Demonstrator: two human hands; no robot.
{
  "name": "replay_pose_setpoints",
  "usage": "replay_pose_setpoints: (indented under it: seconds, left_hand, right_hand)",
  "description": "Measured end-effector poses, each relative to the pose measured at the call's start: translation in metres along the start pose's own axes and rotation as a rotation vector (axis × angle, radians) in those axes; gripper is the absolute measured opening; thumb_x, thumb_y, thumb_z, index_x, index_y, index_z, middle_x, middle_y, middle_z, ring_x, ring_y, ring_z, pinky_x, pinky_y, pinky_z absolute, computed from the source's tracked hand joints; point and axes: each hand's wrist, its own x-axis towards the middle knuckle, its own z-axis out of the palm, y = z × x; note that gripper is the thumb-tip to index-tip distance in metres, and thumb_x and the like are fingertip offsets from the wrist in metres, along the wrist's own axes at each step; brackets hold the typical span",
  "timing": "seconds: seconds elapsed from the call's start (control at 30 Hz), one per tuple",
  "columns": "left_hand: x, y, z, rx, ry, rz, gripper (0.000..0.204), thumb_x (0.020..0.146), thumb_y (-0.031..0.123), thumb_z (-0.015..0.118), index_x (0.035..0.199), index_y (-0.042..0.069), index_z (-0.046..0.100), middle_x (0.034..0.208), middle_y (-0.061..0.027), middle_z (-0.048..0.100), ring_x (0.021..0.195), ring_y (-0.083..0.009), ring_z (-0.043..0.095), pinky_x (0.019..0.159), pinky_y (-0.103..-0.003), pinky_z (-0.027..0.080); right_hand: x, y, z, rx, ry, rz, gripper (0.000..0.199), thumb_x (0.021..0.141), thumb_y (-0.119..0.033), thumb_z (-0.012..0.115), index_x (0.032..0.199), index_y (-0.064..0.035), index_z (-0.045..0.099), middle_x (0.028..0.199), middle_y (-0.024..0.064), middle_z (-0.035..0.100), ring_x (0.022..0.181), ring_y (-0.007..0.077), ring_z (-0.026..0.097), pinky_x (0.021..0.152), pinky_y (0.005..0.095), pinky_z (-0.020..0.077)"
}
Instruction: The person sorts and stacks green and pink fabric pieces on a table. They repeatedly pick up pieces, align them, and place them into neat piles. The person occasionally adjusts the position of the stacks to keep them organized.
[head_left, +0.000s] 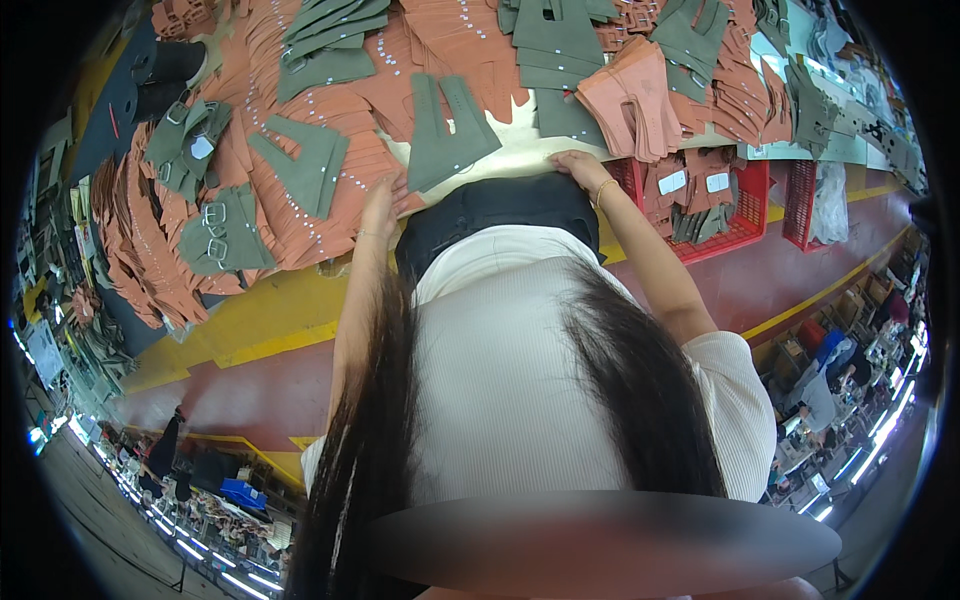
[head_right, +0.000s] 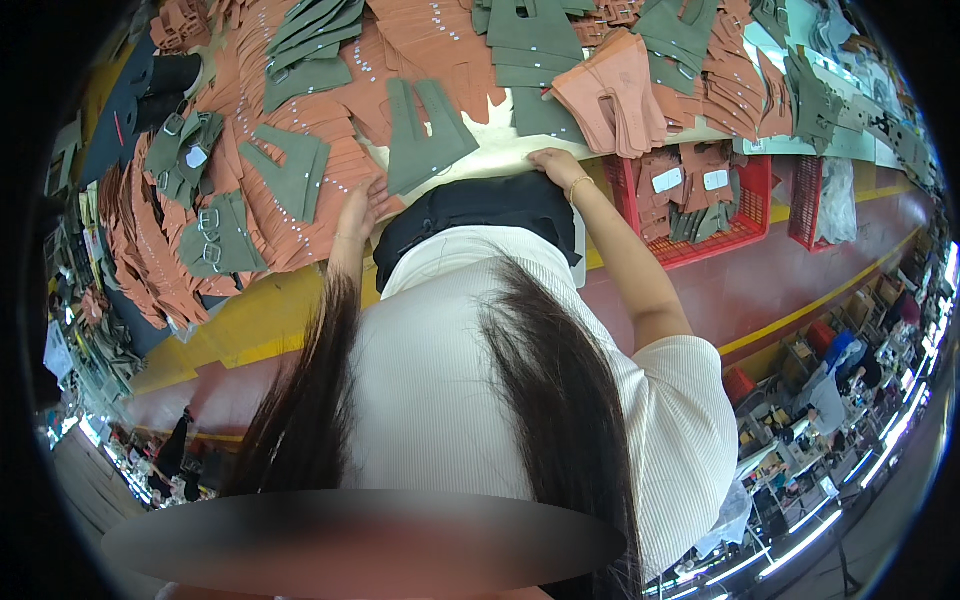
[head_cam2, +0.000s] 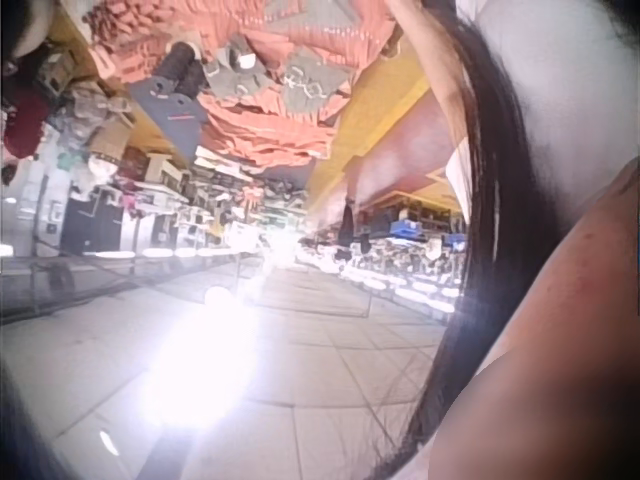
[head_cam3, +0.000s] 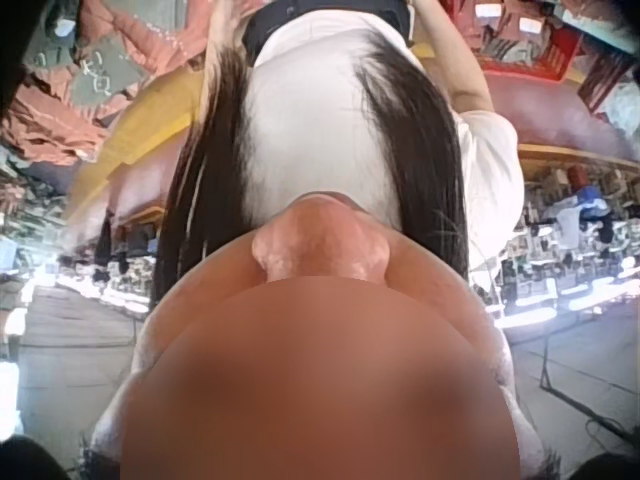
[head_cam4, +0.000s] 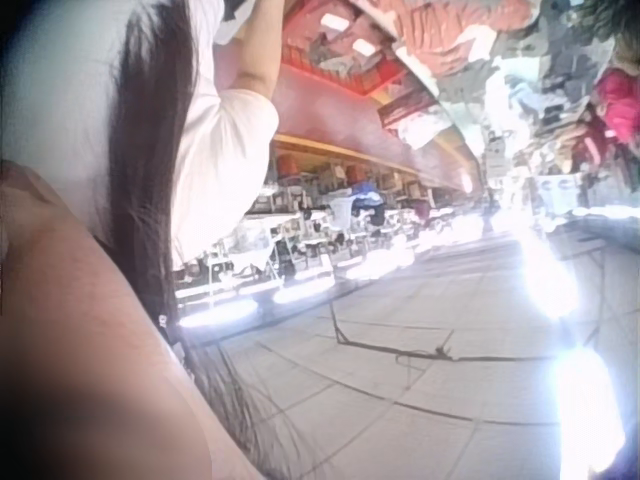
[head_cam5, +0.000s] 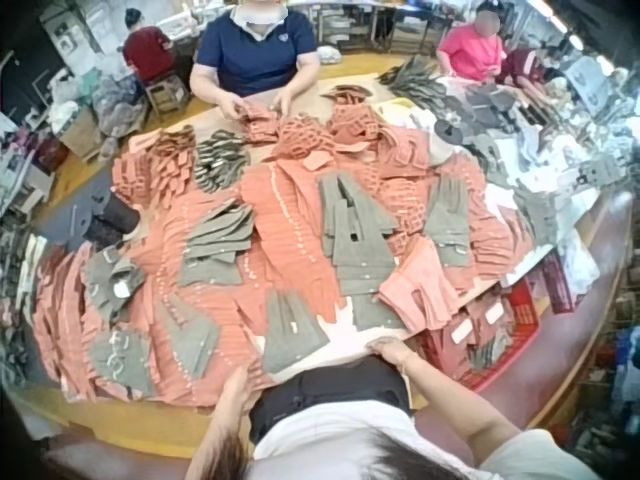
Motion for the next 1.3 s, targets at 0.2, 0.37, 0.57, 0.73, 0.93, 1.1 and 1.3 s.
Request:
replay_pose_setpoints:
  seconds: [0.2,0.37,0.57,0.73,0.93,1.1,1.3]
  left_hand:
    - [-0.003,0.005,0.005,0.043,0.023,0.002,0.035,0.089,0.033,0.052,0.117,0.012,0.053,0.101,-0.0006,0.055,0.084,-0.012,0.048,0.071,-0.027,0.039]
    - [-0.006,0.011,0.01,0.075,0.01,0.007,0.031,0.088,0.033,0.053,0.11,0.012,0.053,0.097,0.0004,0.054,0.083,-0.0117,0.048,0.071,-0.028,0.038]
    - [-0.003,0.01,0.009,0.118,0.051,0.001,0.028,0.087,0.036,0.055,0.102,0.013,0.057,0.089,0.0014,0.053,0.081,-0.0119,0.048,0.07,-0.028,0.037]
    - [0.004,0.008,0.01,0.09,0.022,0.011,0.023,0.085,0.033,0.057,0.095,0.013,0.059,0.081,0.0033,0.051,0.074,-0.0109,0.048,0.063,-0.026,0.035]
    - [0.002,0.011,0.015,0.075,0.033,0.005,0.017,0.086,0.03,0.058,0.089,0.014,0.057,0.077,0.0033,0.049,0.074,-0.0118,0.049,0.062,-0.026,0.036]
    - [-0.008,0.02,0.02,0.077,0.018,-0.01,0.017,0.086,0.03,0.057,0.089,0.013,0.057,0.077,0.0034,0.048,0.073,-0.012,0.049,0.062,-0.026,0.037]
    - [-0.014,0.024,0.024,0.074,0.03,-0.008,0.02,0.087,0.027,0.054,0.095,0.01,0.06,0.077,0.0034,0.051,0.071,-0.0099,0.052,0.058,-0.024,0.035]
  right_hand:
    - [-0.012,0.006,-0.005,0.196,0.127,0.063,0.026,0.089,-0.016,0.048,0.107,-0.0032,0.063,0.101,0.0047,0.064,0.091,0.0131,0.056,0.082,0.0277,0.0435]
    - [-0.011,0.004,-0.008,0.533,0.19,0.08,0.03,0.091,-0.014,0.043,0.118,-0.0067,0.054,0.104,0.0035,0.061,0.093,0.014,0.056,0.082,0.0313,0.0436]
    - [-0.006,0.008,-0.01,0.778,0.26,0.123,0.035,0.093,-0.016,0.044,0.127,-0.0072,0.046,0.109,0.0056,0.057,0.101,0.0192,0.055,0.086,0.0357,0.0445]
    - [-0.009,0.003,-0.01,0.776,0.2,0.116,0.038,0.093,-0.019,0.045,0.129,-0.0065,0.043,0.112,0.0072,0.056,0.103,0.0207,0.055,0.087,0.036,0.0447]
    - [-0.009,-0.015,0.0,0.799,0.124,0.047,0.04,0.094,-0.018,0.044,0.132,-0.0055,0.041,0.116,0.0073,0.055,0.107,0.0207,0.053,0.09,0.0347,0.0428]
    - [0.0,-0.034,0.008,0.833,0.118,0.029,0.041,0.094,-0.017,0.043,0.133,-0.0042,0.039,0.116,0.0085,0.053,0.108,0.0212,0.051,0.091,0.0352,0.0427]
    - [0.015,-0.052,0.012,0.878,0.086,-0.029,0.043,0.093,-0.014,0.041,0.134,-0.0029,0.035,0.111,0.0099,0.053,0.105,0.0222,0.051,0.088,0.0363,0.043]
